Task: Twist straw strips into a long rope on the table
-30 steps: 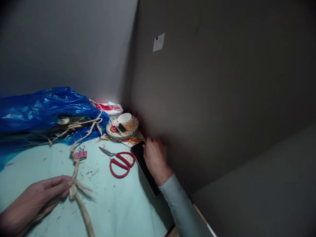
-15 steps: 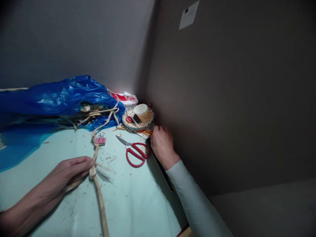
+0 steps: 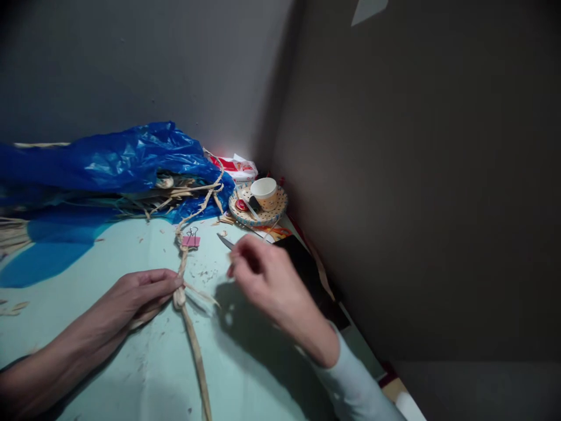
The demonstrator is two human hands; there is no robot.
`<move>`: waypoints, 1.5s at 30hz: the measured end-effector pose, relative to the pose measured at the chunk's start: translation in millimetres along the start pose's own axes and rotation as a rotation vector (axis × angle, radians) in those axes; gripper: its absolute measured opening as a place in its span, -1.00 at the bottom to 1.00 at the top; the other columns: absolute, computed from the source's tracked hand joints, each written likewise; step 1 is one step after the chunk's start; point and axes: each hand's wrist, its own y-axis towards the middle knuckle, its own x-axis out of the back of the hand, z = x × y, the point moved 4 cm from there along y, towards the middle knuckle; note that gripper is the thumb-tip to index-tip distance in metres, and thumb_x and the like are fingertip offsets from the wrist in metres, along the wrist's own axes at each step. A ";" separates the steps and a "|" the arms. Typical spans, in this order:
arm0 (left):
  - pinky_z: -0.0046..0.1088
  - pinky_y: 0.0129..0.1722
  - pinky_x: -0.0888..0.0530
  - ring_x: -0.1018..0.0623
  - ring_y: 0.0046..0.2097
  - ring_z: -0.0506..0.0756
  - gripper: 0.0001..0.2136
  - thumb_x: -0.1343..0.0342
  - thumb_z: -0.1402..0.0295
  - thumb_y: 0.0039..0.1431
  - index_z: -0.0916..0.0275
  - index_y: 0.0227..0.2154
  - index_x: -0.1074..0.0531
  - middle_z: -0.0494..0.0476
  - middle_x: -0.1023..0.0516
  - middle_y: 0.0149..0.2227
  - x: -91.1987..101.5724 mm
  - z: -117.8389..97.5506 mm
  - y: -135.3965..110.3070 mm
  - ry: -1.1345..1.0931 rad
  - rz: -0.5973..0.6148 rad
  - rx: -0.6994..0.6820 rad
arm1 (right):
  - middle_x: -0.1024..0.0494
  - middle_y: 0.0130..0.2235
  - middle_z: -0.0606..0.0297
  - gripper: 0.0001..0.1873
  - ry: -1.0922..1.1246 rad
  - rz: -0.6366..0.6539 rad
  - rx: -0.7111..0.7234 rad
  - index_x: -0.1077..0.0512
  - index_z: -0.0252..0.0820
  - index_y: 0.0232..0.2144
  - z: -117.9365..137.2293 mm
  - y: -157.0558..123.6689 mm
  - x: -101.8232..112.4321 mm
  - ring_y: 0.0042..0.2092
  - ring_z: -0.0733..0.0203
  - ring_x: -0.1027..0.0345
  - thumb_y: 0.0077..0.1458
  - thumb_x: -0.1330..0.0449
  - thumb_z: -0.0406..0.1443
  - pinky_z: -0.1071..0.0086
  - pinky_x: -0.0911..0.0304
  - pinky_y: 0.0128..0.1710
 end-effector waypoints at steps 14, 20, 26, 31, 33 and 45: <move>-0.53 -0.62 0.13 -0.01 -0.62 -0.12 -0.71 -0.25 0.10 -0.03 0.23 -0.43 -0.40 -0.18 -0.20 -0.64 -1.8 1.4 0.1 0.044 0.008 0.005 | -0.53 -0.36 0.31 -0.86 0.050 0.088 -0.078 -0.53 -0.20 -0.28 7.4 -0.2 -63.4 -0.30 0.27 -0.32 0.24 -0.15 -0.33 0.42 -0.10 -0.29; -0.53 -0.63 0.12 -0.03 -0.63 -0.12 -0.72 -0.27 0.14 -0.08 0.22 -0.42 -0.38 -0.17 -0.24 -0.63 -2.2 2.3 0.6 0.039 -0.003 0.019 | -0.52 -0.43 0.35 -0.92 0.086 0.117 -0.085 -0.46 -0.22 -0.27 2.8 9.8 -70.8 -0.37 0.30 -0.32 0.19 -0.17 -0.34 0.45 -0.04 -0.38; -0.52 -0.63 0.14 0.00 -0.62 -0.13 -0.74 -0.22 0.14 -0.01 0.23 -0.44 -0.38 -0.18 -0.20 -0.63 -1.5 2.2 0.3 0.034 0.018 0.000 | -0.54 -0.34 0.30 -0.86 -0.032 0.120 -0.088 -0.45 -0.20 -0.25 -0.9 8.4 -74.5 -0.31 0.26 -0.33 0.22 -0.17 -0.24 0.44 -0.04 -0.37; -0.50 -0.62 0.17 0.03 -0.62 -0.14 -0.72 -0.25 0.13 -0.04 0.23 -0.48 -0.36 -0.16 -0.22 -0.62 -1.4 2.4 0.7 0.003 0.039 -0.011 | -0.56 -0.37 0.27 -0.80 -0.123 0.186 -0.086 -0.49 -0.22 -0.32 -0.6 10.0 -74.9 -0.32 0.26 -0.34 0.26 -0.12 -0.25 0.42 -0.02 -0.36; -0.50 -0.62 0.18 0.05 -0.63 -0.15 -0.72 -0.25 0.13 -0.05 0.24 -0.48 -0.37 -0.16 -0.22 -0.61 -1.7 2.3 0.6 0.007 0.031 -0.006 | -0.56 -0.40 0.28 -0.76 -0.141 0.197 -0.091 -0.49 -0.22 -0.37 -1.2 10.8 -76.0 -0.35 0.27 -0.33 0.27 -0.10 -0.24 0.42 0.01 -0.39; -0.51 -0.62 0.03 -0.08 -0.62 -0.10 -0.74 -0.20 0.21 -0.03 0.23 -0.66 -0.35 -0.11 -0.27 -0.67 -4.2 -2.5 -1.4 0.156 -0.071 -0.107 | -0.57 -0.40 0.18 -0.76 -0.541 0.181 0.033 -0.44 -0.24 -0.36 13.6 6.1 -79.3 -0.43 0.19 -0.35 0.27 -0.02 -0.29 0.32 0.13 -0.46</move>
